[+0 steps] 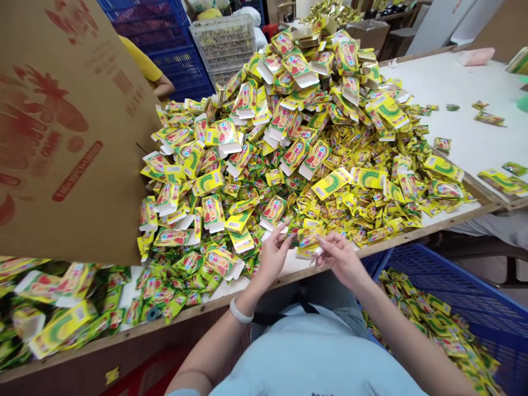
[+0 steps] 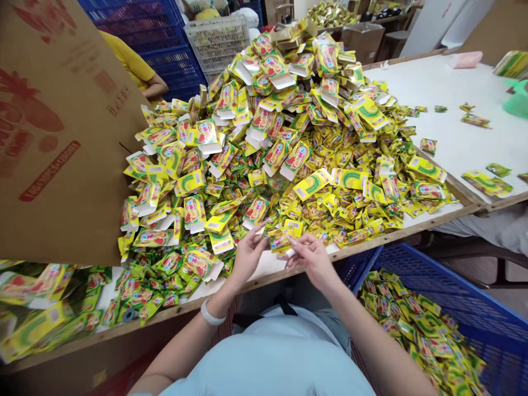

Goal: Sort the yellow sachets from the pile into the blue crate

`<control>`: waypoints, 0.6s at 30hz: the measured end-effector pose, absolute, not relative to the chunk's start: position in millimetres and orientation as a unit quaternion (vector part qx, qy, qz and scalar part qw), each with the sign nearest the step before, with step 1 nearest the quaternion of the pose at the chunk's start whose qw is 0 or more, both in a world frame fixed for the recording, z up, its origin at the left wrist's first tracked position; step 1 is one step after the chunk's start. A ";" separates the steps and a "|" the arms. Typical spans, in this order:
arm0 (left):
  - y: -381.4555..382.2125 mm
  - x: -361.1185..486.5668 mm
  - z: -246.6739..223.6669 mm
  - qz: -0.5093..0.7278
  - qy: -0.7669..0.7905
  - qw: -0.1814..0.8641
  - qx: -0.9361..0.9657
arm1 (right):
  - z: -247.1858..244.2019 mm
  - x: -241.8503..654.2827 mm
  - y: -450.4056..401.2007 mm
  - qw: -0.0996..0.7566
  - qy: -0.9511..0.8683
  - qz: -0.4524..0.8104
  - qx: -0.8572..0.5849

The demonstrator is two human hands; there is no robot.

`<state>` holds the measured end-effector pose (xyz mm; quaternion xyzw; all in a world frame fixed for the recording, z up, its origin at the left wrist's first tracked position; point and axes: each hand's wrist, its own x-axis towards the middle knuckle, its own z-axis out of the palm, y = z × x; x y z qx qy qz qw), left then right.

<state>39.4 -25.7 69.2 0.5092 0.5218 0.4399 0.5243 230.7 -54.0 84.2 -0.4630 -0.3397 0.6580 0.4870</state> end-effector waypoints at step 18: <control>-51.0 78.3 53.0 0.483 0.512 0.466 0.536 | 45.7 217.5 -82.3 0.514 -0.436 0.551 -0.492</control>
